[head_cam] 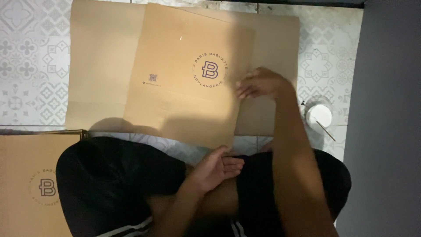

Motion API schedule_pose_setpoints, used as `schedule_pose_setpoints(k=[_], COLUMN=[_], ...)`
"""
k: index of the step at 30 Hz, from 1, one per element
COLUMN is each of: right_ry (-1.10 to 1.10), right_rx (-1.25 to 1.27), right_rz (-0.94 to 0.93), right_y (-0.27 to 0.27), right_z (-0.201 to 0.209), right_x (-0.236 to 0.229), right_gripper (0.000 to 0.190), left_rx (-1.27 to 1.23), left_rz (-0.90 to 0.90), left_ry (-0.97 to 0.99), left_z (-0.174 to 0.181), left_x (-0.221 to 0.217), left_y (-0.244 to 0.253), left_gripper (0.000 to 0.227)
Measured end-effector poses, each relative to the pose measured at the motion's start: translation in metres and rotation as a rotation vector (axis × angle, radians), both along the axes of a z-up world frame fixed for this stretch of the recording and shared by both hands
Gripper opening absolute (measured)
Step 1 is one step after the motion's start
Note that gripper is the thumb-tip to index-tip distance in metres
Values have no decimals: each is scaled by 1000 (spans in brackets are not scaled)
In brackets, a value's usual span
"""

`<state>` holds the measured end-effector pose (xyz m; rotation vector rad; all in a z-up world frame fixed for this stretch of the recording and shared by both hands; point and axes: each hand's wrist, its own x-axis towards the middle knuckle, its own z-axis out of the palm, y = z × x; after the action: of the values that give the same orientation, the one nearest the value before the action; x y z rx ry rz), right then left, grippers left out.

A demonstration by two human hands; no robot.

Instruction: The person prepares cardboard packaging by hand on the floor, folding the edges of a cardboard sheet and then stacking it onto others.

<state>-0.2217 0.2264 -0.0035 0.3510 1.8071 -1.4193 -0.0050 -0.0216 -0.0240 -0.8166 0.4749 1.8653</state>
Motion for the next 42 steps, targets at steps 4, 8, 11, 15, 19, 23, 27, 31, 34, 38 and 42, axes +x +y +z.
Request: schedule_pose_setpoints(k=[4, 8, 11, 15, 19, 23, 27, 31, 34, 38, 42], right_ry=[-13, 18, 28, 186, 241, 177, 15, -74, -86, -227, -267], right_rx=[22, -42, -87, -281, -189, -141, -35, -48, -101, 54, 19], right_rz=[-95, -290, -349, -508, -572, -488, -288, -215, -288, -220, -171], right_y=[-20, -19, -14, -8, -11, -8, -10, -16, -27, -36, -41], right_z=[-26, -42, -51, -67, -69, -53, -46, -49, -45, -28, -28], right_x=[16, 21, 24, 17, 13, 28, 48, 71, 93, 105, 112], right_gripper=[30, 30, 26, 20, 17, 15, 15, 15, 17, 13, 14], left_rx=[-60, -259, -419, -385, -122, -141, -147, -116, -144, -140, -122], left_rz=[-239, -357, -261, -53, 256, 297, 279, 279, 283, 333, 355], left_ry=[98, 353, 589, 717, 541, 530, 481, 516, 458, 444, 455], left_z=[20, 32, 19, -26, -53, -41, -39, -55, -68, -84, -85], left_x=[-5, -23, -46, -82, -97, -91, -96, -98, -96, -95, -96], left_y=[-4, -3, 3, 3, 5, 3, 3, 4, 3, 3, 4], left_gripper=[54, 59, 56, 51, 53, 52, 53, 56, 51, 45, 45])
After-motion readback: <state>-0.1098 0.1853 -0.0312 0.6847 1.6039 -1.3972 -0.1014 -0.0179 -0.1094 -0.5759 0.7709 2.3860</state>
